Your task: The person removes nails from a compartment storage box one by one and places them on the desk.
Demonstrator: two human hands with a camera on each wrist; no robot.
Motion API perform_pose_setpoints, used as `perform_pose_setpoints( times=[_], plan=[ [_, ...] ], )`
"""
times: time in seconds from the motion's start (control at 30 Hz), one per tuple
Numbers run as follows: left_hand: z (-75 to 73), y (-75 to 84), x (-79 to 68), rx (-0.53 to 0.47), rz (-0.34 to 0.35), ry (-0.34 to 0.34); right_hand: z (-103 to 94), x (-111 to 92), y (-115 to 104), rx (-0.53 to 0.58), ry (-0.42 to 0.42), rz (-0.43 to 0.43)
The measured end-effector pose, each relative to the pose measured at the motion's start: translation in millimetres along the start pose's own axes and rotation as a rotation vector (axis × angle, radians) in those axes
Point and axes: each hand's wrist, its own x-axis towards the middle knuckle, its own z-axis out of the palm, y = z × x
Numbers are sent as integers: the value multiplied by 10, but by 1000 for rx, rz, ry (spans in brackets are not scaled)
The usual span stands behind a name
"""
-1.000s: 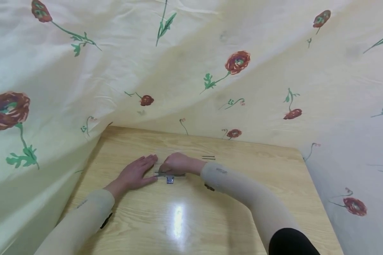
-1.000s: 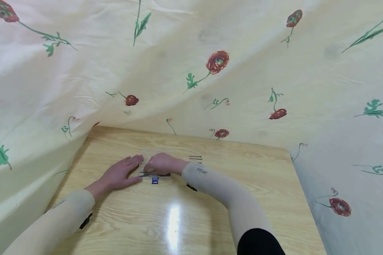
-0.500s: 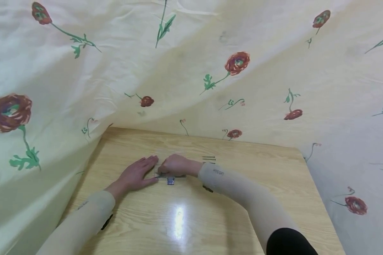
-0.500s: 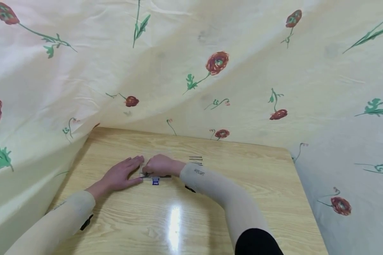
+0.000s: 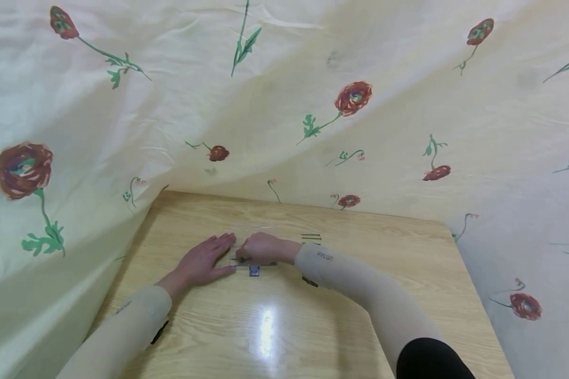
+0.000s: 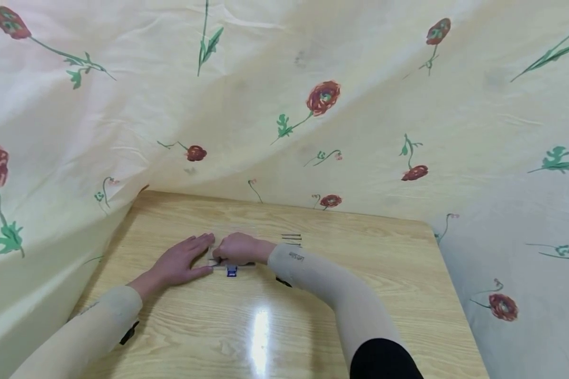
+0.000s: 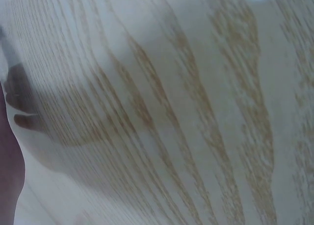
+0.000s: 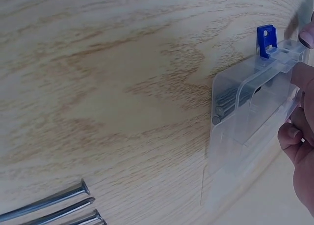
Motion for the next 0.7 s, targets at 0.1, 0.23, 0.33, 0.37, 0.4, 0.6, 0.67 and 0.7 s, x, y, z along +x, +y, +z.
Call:
perform_pose_setpoints(
  times=[0.1,0.23,0.33,0.37,0.4,0.6,0.67,0.7],
  plan=[
    [5,3,2,3,-1,4,-7,-7,2,-22,7,-11],
    [4,7,-1,-5,-5,6,-9,-6,7,-64,9,-21],
    [1,7,-6,-21,-9,8,-10,8,9,-95,4,-28],
    [1,8,-6,-25,-9,8,-12,13,9,-108,1,-32],
    [1,8,-5,-23,-8,7,-20,17,7,-121,-1,-36],
    [6,9,14,-9,-8,1,-50,25,-7,-208,-24,-70],
    [1,14,19,-15,-11,2,-52,23,-11,-211,-27,-74],
    [-1,16,22,-15,-13,1,-52,22,-12,-208,-27,-73]
  ],
)
